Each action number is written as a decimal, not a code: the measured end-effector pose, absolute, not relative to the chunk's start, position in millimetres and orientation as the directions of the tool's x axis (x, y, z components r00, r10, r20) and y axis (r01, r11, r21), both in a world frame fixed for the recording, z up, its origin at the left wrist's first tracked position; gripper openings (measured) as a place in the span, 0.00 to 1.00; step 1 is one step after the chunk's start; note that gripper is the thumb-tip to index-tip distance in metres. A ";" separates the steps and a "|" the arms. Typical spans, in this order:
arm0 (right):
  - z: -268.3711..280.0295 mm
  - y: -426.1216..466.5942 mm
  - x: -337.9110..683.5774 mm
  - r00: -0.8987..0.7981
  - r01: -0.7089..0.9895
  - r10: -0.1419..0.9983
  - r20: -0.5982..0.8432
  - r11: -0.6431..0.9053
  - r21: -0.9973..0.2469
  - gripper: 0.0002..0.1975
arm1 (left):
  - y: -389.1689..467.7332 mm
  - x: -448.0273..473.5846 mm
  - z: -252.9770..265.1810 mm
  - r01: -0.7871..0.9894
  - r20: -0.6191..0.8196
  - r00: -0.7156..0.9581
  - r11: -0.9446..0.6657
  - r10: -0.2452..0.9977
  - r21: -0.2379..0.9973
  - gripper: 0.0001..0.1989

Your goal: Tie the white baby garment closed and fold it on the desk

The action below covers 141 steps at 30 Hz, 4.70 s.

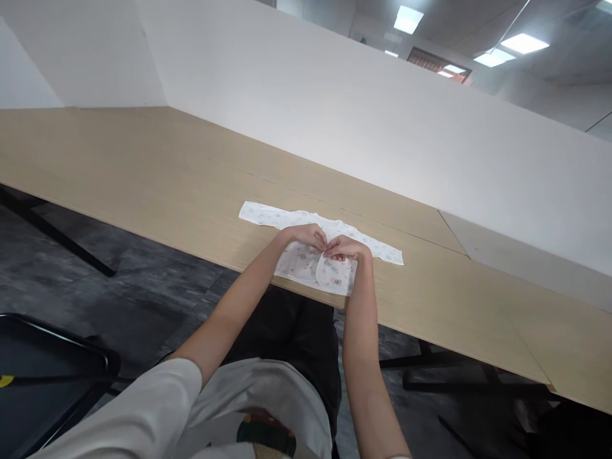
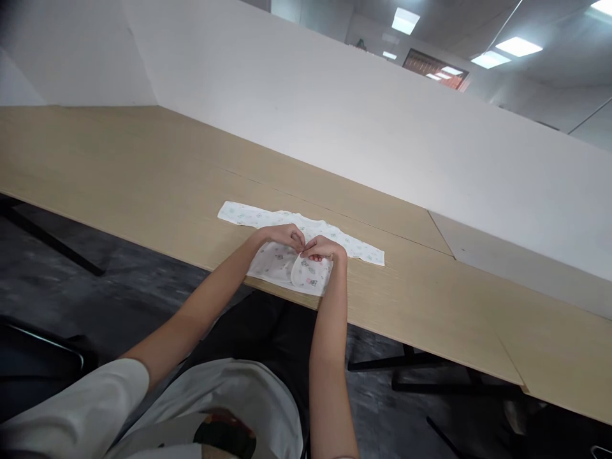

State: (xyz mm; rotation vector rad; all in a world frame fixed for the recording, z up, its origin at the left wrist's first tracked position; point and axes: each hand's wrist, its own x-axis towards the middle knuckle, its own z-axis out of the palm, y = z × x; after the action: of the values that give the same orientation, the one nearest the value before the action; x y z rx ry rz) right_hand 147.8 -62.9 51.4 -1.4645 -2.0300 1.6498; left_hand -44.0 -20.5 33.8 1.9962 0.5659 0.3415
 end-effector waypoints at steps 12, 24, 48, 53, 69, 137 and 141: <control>45.3 -60.0 151.5 -0.496 0.628 0.740 -0.455 -0.057 -0.776 0.11 | -25.3 -44.1 33.7 0.335 -0.035 0.838 -0.462 0.545 0.821 0.12; 50.2 -70.4 145.9 -0.359 0.742 0.792 -0.494 -0.078 -0.665 0.20 | -46.4 -70.2 29.7 0.572 0.101 0.718 -0.667 0.689 0.478 0.26; 145.4 -79.1 325.9 0.084 0.992 0.717 0.692 -0.123 0.008 0.16 | 27.9 -186.3 162.0 0.879 0.723 0.280 -0.471 0.632 0.072 0.23; 109.0 -131.2 337.0 0.027 0.996 0.799 0.601 -0.072 0.051 0.10 | -23.5 -203.9 120.4 0.769 0.442 0.593 -0.635 0.673 -0.065 0.25; 15.6 -200.3 362.5 0.275 0.955 0.928 0.250 -0.233 -0.186 0.14 | -39.1 -199.2 18.1 0.843 0.215 0.217 -0.294 0.952 0.450 0.26; 2.5 -200.8 230.0 -0.203 0.904 0.846 0.492 0.355 -0.238 0.21 | -70.9 -101.5 12.4 0.295 0.476 0.812 -0.941 0.338 0.165 0.13; 7.3 -197.5 237.5 -0.252 0.896 0.845 0.473 0.388 -0.217 0.19 | -65.8 -98.6 17.3 0.113 0.519 0.831 -0.974 0.200 0.194 0.12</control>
State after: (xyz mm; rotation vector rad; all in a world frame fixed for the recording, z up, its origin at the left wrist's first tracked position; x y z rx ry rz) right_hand 237.5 -197.5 7.3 -1.4879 -2.1327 -0.1298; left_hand -98.6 -65.8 17.3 2.8562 0.2458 0.8357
